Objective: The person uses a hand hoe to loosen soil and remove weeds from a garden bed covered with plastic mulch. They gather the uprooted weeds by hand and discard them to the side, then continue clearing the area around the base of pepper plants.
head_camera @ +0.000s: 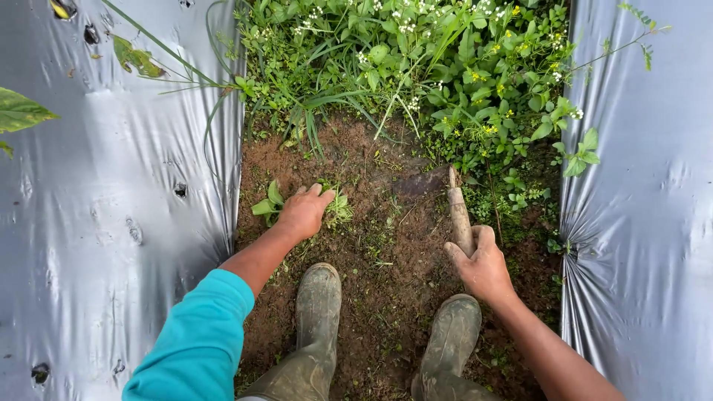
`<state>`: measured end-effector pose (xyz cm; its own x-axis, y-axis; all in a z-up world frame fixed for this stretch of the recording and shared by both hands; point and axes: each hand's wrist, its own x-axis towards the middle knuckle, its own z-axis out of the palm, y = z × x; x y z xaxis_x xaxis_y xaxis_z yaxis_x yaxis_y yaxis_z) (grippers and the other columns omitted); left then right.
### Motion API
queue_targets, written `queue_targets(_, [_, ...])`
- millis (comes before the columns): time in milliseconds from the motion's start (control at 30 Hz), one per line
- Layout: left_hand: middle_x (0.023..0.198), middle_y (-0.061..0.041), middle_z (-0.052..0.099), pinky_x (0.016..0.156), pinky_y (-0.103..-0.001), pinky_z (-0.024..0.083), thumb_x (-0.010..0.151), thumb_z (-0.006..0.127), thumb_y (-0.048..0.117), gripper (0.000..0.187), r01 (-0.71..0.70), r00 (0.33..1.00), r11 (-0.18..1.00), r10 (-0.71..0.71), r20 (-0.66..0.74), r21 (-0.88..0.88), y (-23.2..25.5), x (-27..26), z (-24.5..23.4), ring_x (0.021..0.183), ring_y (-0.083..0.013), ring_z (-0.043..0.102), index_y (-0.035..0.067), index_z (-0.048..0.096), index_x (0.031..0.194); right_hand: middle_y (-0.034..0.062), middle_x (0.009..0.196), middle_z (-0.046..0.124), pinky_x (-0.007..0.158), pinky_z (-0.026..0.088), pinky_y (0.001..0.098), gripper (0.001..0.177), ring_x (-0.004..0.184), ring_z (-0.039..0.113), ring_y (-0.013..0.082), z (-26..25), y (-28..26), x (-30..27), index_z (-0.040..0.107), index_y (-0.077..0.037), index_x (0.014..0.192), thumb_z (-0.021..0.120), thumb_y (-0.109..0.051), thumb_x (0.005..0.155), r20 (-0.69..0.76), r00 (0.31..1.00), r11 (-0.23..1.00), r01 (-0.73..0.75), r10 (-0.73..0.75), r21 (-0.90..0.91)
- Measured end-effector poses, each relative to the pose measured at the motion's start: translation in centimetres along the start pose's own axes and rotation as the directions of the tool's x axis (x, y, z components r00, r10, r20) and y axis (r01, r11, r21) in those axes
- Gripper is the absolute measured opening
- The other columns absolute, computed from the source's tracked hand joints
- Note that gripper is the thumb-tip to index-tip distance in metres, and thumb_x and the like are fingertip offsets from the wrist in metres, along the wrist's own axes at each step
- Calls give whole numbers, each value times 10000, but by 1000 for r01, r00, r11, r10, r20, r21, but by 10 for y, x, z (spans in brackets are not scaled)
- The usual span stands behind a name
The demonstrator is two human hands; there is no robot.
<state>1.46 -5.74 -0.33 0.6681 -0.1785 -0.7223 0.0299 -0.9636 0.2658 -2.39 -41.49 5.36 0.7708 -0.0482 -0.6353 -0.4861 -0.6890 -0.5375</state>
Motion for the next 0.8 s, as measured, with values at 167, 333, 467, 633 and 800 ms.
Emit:
queue_targets(167, [1649,-261,256,1204,-684,301,914,738,71,910,-127,992,968,117,-55,-218,44,18,-19,1517,-516,234,184,210,1647,282,1141,703,890,543,596,626,1106,684,482,-16,-13,7,520,-9,1332,753,-419,919,-23,998,998,-56,55,-39])
queue_targets(333, [1740,-184,6,1201,-738,0,796,889,422,1103,-98,995,994,97,-12,-54,103,12,-39,1567,-463,-121,242,231,1664,285,1165,699,892,543,601,647,1118,682,479,-16,-17,8,496,-20,1361,728,-438,925,-16,996,994,-89,89,-65])
queue_targets(467, [1712,-206,99,1191,-761,122,715,930,462,1118,-58,998,984,63,22,-166,115,15,-8,1559,-482,15,225,313,1617,299,1094,704,874,538,612,635,1084,687,496,-17,-16,4,492,-19,1355,714,-437,932,6,996,993,-92,93,-71])
queue_targets(633, [1634,-153,329,1177,-769,209,694,936,371,941,-389,920,883,358,157,264,108,-6,55,1536,-459,188,241,477,1505,188,836,749,803,546,542,631,916,748,401,-15,1,12,490,-11,1358,681,-455,953,6,996,995,-83,84,-57])
queue_targets(800, [1294,-109,527,995,-735,469,794,850,46,537,-492,843,760,538,14,424,80,19,110,1278,-399,524,199,614,1251,221,818,758,775,542,559,647,899,751,425,-14,1,6,456,34,1386,666,-424,981,23,997,996,-73,74,-47])
